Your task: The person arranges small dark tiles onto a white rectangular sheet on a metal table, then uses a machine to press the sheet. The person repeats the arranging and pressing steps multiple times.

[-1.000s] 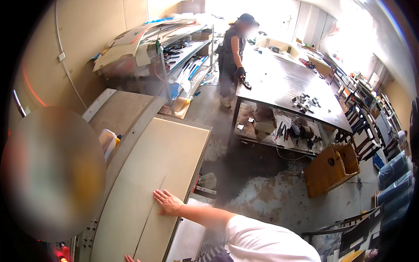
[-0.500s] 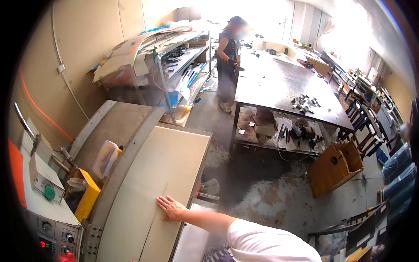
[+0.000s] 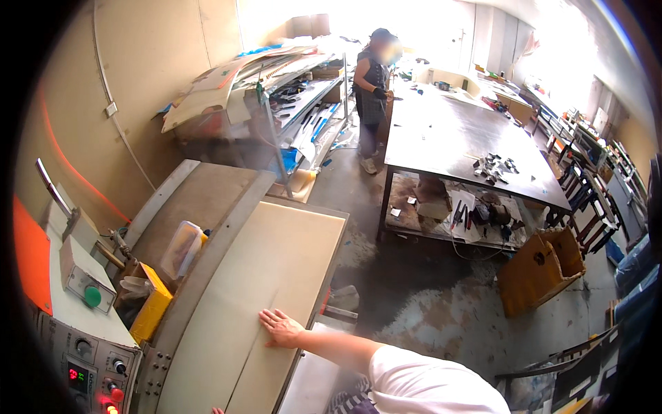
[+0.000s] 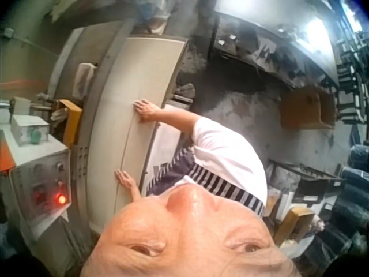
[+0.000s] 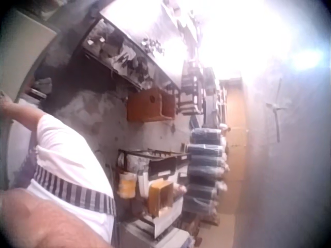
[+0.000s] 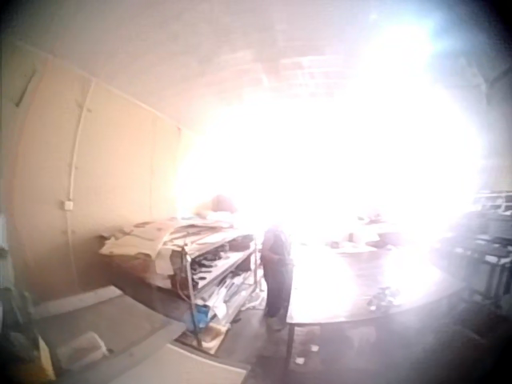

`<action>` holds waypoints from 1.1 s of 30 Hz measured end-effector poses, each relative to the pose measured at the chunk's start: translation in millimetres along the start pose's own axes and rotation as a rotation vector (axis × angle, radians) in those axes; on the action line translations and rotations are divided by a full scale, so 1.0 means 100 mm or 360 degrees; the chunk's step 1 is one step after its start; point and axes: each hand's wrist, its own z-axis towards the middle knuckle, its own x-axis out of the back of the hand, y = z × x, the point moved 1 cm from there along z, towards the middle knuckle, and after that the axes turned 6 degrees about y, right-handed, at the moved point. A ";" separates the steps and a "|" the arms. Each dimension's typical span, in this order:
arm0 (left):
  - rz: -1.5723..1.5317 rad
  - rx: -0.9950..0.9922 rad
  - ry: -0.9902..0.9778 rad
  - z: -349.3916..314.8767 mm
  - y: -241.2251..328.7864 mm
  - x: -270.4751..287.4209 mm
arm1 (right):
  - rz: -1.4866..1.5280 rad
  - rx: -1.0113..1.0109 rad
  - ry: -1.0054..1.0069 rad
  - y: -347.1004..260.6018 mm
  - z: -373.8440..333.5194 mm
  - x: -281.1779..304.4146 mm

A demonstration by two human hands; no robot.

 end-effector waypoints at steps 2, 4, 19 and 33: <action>0.0008 -0.0073 0.0077 0.01 -0.06 -0.02 | 0.0159 -0.0091 -0.0002 0.01 0.08 0.08; -0.0001 -0.0066 0.0075 0.02 -0.06 -0.01 | 0.0152 -0.0154 0.0028 0.13 0.14 0.16; 0.0080 0.0008 0.0085 -0.06 -0.11 -0.01 | -0.0059 -0.0125 0.0011 0.37 -0.05 0.19; 0.0133 -0.0047 0.0007 -0.09 -0.19 -0.11 | 0.1350 -0.0621 0.1089 0.55 -1.44 -0.16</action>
